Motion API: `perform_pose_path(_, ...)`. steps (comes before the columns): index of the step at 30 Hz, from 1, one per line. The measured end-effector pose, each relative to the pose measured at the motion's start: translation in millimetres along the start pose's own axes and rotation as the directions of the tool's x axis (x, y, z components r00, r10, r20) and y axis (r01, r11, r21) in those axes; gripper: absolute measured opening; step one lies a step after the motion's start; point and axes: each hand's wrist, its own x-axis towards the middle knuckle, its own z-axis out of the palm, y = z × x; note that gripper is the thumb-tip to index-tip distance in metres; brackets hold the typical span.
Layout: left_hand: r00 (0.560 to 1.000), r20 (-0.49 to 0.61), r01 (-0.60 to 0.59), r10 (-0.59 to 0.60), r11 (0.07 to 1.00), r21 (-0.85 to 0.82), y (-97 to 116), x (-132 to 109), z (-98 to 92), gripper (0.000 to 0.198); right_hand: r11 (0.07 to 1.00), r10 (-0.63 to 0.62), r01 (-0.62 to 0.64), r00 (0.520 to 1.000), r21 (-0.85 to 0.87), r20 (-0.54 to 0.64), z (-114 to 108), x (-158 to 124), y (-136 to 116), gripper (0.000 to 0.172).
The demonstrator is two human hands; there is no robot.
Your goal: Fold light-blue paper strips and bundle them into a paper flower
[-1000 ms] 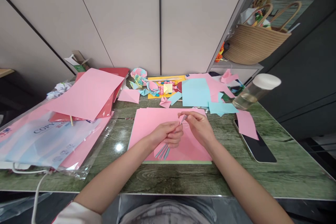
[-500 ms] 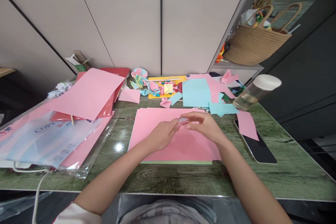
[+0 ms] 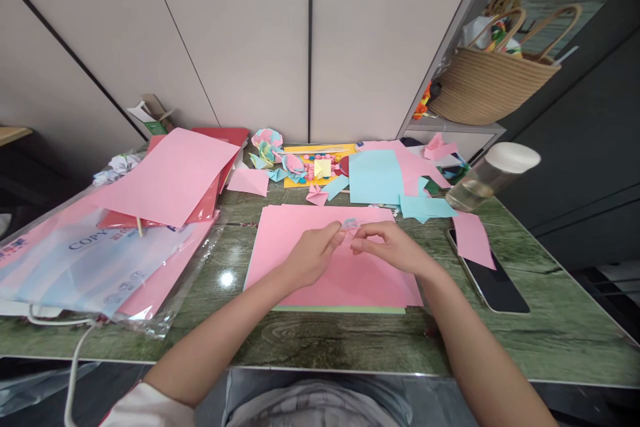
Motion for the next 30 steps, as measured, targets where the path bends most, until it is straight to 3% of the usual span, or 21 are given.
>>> perform_pose_path(2,0.994,-0.096,0.037,-0.055,0.983,-0.179,1.5,1.2,0.6,0.032,0.994,-0.003,0.002,1.000,0.107,0.007,-5.7,-1.4,0.4,0.023)
perform_pose_path(4,0.975,-0.200,0.018,-0.094,0.936,-0.353,2.1,2.2,2.2,0.031,0.958,0.004,0.018,0.997,0.287,-0.075,-9.4,-1.8,2.5,0.023)
perform_pose_path(7,0.938,-0.329,-0.056,-0.106,0.892,-0.448,-0.3,1.7,5.3,0.029,0.800,0.046,0.079,0.980,0.594,-0.192,-8.5,-0.6,6.0,0.026)
perform_pose_path(10,0.931,-0.362,-0.066,-0.048,0.954,-0.294,-7.7,-1.1,6.4,0.027,0.651,0.120,0.072,0.973,0.756,-0.196,-1.8,0.5,5.7,0.020)
perform_pose_path(14,0.956,-0.245,-0.135,0.164,0.982,0.131,-21.7,-1.1,-0.9,0.019,0.591,0.167,0.009,0.977,0.807,-0.134,5.9,-1.6,-0.4,0.028)
perform_pose_path(17,0.958,-0.049,-0.242,0.281,0.891,0.384,-28.4,3.6,-10.0,0.014,0.598,0.151,-0.046,0.987,0.800,-0.056,4.8,-5.0,-6.1,0.035)
perform_pose_path(20,0.962,0.083,-0.266,0.261,0.819,0.508,-29.0,8.4,-14.9,0.016,0.605,0.132,-0.148,0.988,0.782,0.085,0.9,-7.2,-10.5,0.040)
perform_pose_path(24,0.976,0.098,-0.213,0.192,0.794,0.569,-25.4,9.5,-9.6,0.017,0.699,0.085,-0.171,0.984,0.694,0.158,3.3,-7.1,-12.4,0.044)
perform_pose_path(30,0.998,0.044,0.005,-0.037,0.818,0.576,-22.2,5.5,-2.7,0.016,0.965,-0.005,0.003,1.000,0.263,0.005,23.9,-5.4,-15.0,0.030)
